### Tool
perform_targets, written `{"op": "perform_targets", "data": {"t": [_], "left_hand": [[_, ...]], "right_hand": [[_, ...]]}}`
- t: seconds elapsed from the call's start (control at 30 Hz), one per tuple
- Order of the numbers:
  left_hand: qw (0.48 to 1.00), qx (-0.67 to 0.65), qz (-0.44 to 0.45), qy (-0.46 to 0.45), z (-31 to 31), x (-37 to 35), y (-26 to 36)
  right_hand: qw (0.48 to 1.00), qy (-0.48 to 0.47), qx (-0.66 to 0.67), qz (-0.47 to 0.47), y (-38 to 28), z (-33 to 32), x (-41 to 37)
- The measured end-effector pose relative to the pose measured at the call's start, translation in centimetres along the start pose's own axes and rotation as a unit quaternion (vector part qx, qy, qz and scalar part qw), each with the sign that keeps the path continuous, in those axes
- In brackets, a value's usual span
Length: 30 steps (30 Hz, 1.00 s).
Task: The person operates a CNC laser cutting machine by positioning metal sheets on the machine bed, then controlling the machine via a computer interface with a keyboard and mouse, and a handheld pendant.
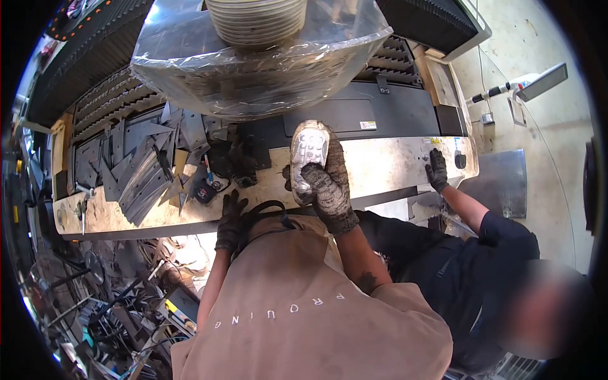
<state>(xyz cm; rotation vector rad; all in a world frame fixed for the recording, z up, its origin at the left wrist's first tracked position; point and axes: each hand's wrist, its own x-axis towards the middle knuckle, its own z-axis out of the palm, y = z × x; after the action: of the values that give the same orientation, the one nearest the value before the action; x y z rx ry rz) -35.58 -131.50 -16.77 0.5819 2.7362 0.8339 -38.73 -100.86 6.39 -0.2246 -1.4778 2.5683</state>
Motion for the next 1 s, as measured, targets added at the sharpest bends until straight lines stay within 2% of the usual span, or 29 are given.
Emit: {"op": "perform_targets", "data": {"t": [0.07, 0.13, 0.2, 0.43, 0.5, 0.63, 0.7, 0.8, 0.9, 1.0], "left_hand": [[1.0, -0.021, -0.007, -0.002, -0.5, 0.0, 0.5], [0.999, -0.042, -0.017, -0.001, -1.2, -0.1, 1.1], [1.0, -0.01, -0.022, -0.013, -1.9, 0.1, 2.0], [0.999, 0.046, 0.015, 0.002, -0.2, 0.1, 0.4], [1.0, 0.016, -0.007, 0.007, -0.5, 0.1, 0.9], [0.998, -0.026, -0.049, -0.006, -1.0, 0.2, 1.8], [0.999, 0.007, -0.035, -0.012, -1.4, 0.2, 2.2], [0.999, -0.01, -0.045, -0.008, -1.2, 0.3, 2.0], [1.0, 0.013, -0.012, 0.0, -0.3, -0.1, 0.6], [1.0, 0.022, -0.014, -0.004, -0.3, 0.1, 0.6]], "right_hand": [[0.999, 0.001, -0.034, -0.032, 0.2, 0.1, 0.1], [0.999, 0.018, -0.03, -0.009, 0.0, -0.1, 0.4], [0.998, 0.05, -0.024, 0.036, -0.2, -0.4, 0.8], [0.997, 0.061, -0.049, 0.015, -0.9, 0.5, 1.4], [0.994, 0.068, -0.063, 0.063, -1.3, 0.7, 1.5], [0.995, 0.072, -0.058, 0.026, -0.7, 0.6, 1.5], [0.996, 0.049, 0.006, 0.073, -0.9, 0.3, 1.5], [0.991, 0.07, 0.032, 0.108, -1.4, 0.7, 1.2], [0.996, 0.051, 0.034, 0.062, 0.1, -0.4, 1.1], [0.993, 0.01, 0.067, 0.095, 0.1, -1.1, 0.6]]}}
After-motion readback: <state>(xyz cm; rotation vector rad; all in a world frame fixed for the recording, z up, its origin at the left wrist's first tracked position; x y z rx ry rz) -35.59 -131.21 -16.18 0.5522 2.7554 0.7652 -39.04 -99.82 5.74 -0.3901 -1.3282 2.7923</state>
